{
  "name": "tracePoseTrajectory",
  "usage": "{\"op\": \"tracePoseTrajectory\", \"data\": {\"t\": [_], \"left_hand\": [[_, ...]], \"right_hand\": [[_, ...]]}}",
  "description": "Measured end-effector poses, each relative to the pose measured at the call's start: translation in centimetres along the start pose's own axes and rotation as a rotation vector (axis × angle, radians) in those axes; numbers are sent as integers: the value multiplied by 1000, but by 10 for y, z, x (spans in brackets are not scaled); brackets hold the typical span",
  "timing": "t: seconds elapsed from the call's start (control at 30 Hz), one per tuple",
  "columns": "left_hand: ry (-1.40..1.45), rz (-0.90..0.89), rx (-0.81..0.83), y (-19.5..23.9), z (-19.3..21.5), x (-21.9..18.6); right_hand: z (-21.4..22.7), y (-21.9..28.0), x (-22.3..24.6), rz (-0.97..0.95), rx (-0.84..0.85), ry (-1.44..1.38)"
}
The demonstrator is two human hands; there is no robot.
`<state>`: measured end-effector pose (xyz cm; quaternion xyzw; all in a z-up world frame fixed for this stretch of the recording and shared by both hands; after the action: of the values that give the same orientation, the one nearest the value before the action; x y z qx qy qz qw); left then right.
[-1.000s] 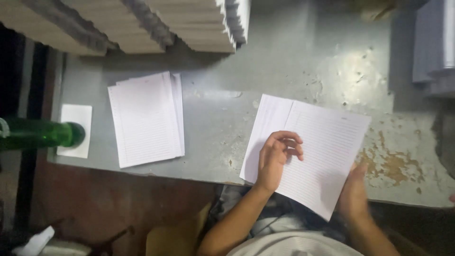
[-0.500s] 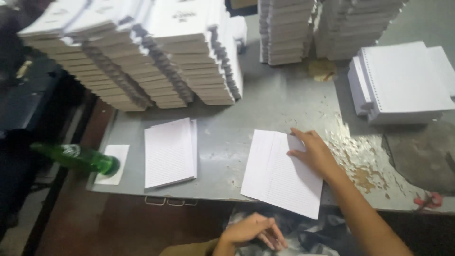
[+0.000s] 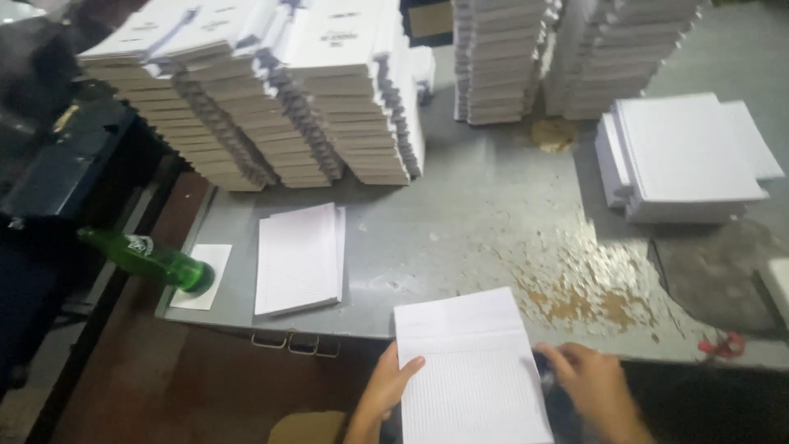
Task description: Counting and inspecting stacks of printed paper sheets on a production table and recording data on a laptop.
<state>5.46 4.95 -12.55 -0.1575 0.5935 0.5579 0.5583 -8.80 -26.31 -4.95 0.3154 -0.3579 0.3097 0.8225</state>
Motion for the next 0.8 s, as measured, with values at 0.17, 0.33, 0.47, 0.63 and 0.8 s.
{"op": "tracePoseTrajectory", "data": {"t": [0.17,0.33,0.47,0.63,0.8], "left_hand": [[-173,-200,226,5,-27,-21],[-349,-257,175,37,-25,-90],[-217,-587,-129,51,-26,-152],[-128,-743,-301,-21,-29,-153],[-167,-399,-282,-86,-40,-100]], "right_hand": [[-17,-6,-62,-474,444,-656],[-7,3,-50,-122,214,-647],[23,-5,8,424,-76,-272],[22,-68,27,785,-309,-181],[3,-94,27,532,-88,-514]]}}
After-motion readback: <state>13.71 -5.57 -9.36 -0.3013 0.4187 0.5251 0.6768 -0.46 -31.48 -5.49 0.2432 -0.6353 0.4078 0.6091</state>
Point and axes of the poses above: each hand's wrist, its own y-axis away from the middle knuckle, its own z-axis out of the back of the hand, x = y × z, the point moved 3 cm from there along -y, towards the middle knuckle, and after that the axes turned 13 degrees about -y, right-handed, at the moved point
